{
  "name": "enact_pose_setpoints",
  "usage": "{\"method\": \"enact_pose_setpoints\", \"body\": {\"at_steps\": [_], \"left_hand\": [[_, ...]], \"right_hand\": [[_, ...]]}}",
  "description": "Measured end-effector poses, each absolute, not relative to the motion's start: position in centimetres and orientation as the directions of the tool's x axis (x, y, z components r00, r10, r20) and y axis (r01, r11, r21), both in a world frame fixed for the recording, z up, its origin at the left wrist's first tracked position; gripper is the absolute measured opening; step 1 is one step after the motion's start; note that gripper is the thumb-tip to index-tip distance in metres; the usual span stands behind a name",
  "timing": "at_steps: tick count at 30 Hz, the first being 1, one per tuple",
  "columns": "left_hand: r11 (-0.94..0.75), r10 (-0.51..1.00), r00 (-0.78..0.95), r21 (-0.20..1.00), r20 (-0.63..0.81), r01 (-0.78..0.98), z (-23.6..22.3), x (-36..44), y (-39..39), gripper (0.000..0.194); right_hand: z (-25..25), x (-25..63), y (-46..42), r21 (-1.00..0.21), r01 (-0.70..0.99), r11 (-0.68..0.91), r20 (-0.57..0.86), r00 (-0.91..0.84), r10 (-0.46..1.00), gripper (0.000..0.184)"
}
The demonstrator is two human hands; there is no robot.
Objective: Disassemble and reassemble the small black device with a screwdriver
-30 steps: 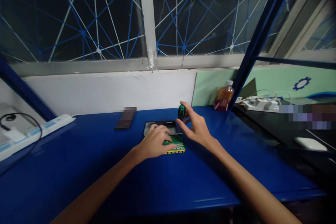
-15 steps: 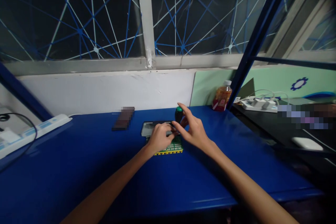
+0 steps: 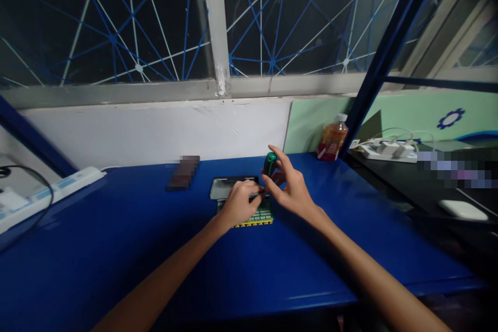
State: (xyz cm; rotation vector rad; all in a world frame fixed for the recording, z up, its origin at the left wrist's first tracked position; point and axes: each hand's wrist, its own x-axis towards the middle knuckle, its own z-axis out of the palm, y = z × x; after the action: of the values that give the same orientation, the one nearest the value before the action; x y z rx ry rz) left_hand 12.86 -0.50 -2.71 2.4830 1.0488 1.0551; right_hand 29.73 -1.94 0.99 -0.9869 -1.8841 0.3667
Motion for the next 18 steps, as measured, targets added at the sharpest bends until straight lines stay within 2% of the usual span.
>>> {"method": "enact_pose_setpoints", "body": {"at_steps": [10,18], "left_hand": [[-0.697,0.710,0.376,0.516,0.595,0.499,-3.44,13.27,0.02,0.005],[-0.709,0.704,0.392,0.548,0.592,0.444,-3.34,13.23,-0.08,0.013]], "right_hand": [[0.26,29.61,-1.53,-0.595,0.522,0.612,0.636,-0.160,0.755,0.066],[0.65,29.54,-1.84,-0.619,0.494,0.610,0.605,-0.195,0.772,0.063]]}}
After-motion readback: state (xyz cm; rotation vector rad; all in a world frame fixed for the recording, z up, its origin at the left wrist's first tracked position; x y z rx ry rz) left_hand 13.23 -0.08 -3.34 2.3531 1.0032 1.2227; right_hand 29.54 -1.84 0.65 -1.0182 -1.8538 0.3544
